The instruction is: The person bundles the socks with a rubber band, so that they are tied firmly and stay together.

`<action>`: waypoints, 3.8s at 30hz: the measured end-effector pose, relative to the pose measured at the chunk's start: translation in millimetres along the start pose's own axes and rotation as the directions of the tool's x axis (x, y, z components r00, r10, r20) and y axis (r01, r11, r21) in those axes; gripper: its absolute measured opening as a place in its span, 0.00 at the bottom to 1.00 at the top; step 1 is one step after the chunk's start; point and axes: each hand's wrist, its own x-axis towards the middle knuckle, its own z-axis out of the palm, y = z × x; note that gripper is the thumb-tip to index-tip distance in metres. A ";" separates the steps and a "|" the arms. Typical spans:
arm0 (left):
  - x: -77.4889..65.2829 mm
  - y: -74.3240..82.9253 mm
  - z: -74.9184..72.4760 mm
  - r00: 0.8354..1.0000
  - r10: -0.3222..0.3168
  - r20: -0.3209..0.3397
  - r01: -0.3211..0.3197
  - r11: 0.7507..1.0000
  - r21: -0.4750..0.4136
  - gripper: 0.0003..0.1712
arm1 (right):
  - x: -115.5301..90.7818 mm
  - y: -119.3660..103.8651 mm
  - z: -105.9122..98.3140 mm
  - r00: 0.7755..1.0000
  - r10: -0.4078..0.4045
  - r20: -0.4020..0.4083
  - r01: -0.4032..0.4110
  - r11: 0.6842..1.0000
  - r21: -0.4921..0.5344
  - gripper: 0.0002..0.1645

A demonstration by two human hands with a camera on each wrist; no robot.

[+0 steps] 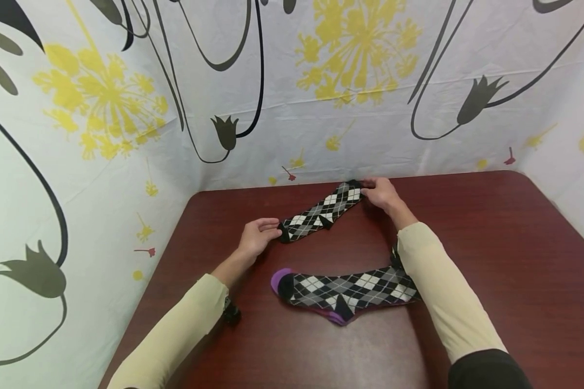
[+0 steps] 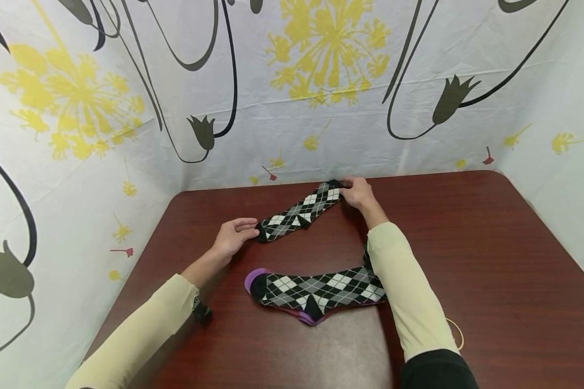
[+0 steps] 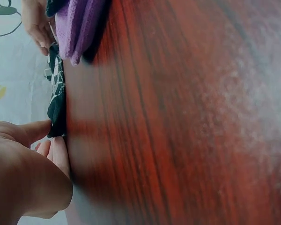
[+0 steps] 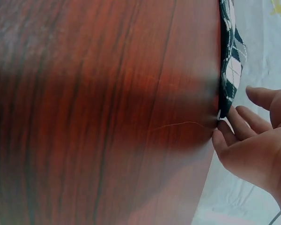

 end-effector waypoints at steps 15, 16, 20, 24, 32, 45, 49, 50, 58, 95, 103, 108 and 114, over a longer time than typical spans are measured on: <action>-1.2 4.9 0.3 1.000 0.018 0.022 -0.019 0.999 0.050 0.21 | 1.7 4.0 3.9 0.991 -0.026 -0.133 0.006 0.989 -0.151 0.23; -1.2 5.6 0.4 1.000 0.016 0.025 -0.017 0.998 0.054 0.20 | 1.2 3.8 3.9 0.991 -0.021 -0.135 0.002 0.989 -0.145 0.22; -0.2 7.9 0.3 0.999 0.006 0.033 -0.009 0.997 0.078 0.18 | -0.8 1.7 4.4 0.991 -0.010 -0.132 -0.002 0.996 -0.087 0.20; 0.4 9.5 0.6 0.999 0.010 0.031 -0.013 0.994 0.105 0.15 | -4.3 -1.8 5.4 0.995 -0.017 -0.102 0.016 1.000 -0.004 0.20; -2.1 14.9 -0.9 0.998 -0.003 0.070 0.003 1.000 0.001 0.11 | -10.9 -8.3 2.3 0.999 -0.045 0.000 0.044 0.981 0.191 0.15; -6.5 20.4 -9.0 0.994 0.055 0.094 -0.053 0.998 -0.020 0.12 | -19.2 -7.4 -8.5 0.995 -0.050 0.082 0.014 0.920 0.393 0.14; -8.3 23.7 -10.8 0.993 0.072 0.089 -0.069 0.997 -0.037 0.13 | -23.3 -8.8 -12.9 0.996 -0.043 0.081 0.009 0.927 0.376 0.15; -9.1 24.8 -11.3 0.993 0.073 0.088 -0.070 0.997 -0.041 0.13 | -23.9 -9.3 -13.6 0.996 -0.036 0.079 0.004 0.929 0.371 0.16; -17.2 33.2 -15.4 0.992 0.088 0.086 -0.083 0.995 -0.060 0.16 | -35.6 -15.5 -21.4 0.992 -0.043 0.122 -0.015 0.901 0.433 0.25; -67.4 60.3 -23.6 0.945 0.143 0.295 -0.138 0.990 -0.039 0.17 | -170.2 16.2 -84.2 0.988 -0.149 -0.051 0.155 0.976 0.154 0.26; -79.1 64.0 -24.0 0.935 0.136 0.328 -0.155 0.987 0.032 0.22 | -199.6 25.2 -87.9 0.988 -0.147 -0.054 0.154 0.975 0.159 0.26; -86.5 63.5 -25.2 0.932 0.155 0.329 -0.170 0.985 0.018 0.17 | -216.8 28.9 -87.9 0.988 -0.141 -0.058 0.149 0.973 0.175 0.25; -92.3 60.8 -29.4 0.918 0.194 0.345 -0.206 0.978 0.001 0.08 | -232.8 29.7 -85.3 0.990 -0.138 -0.042 0.143 0.973 0.183 0.26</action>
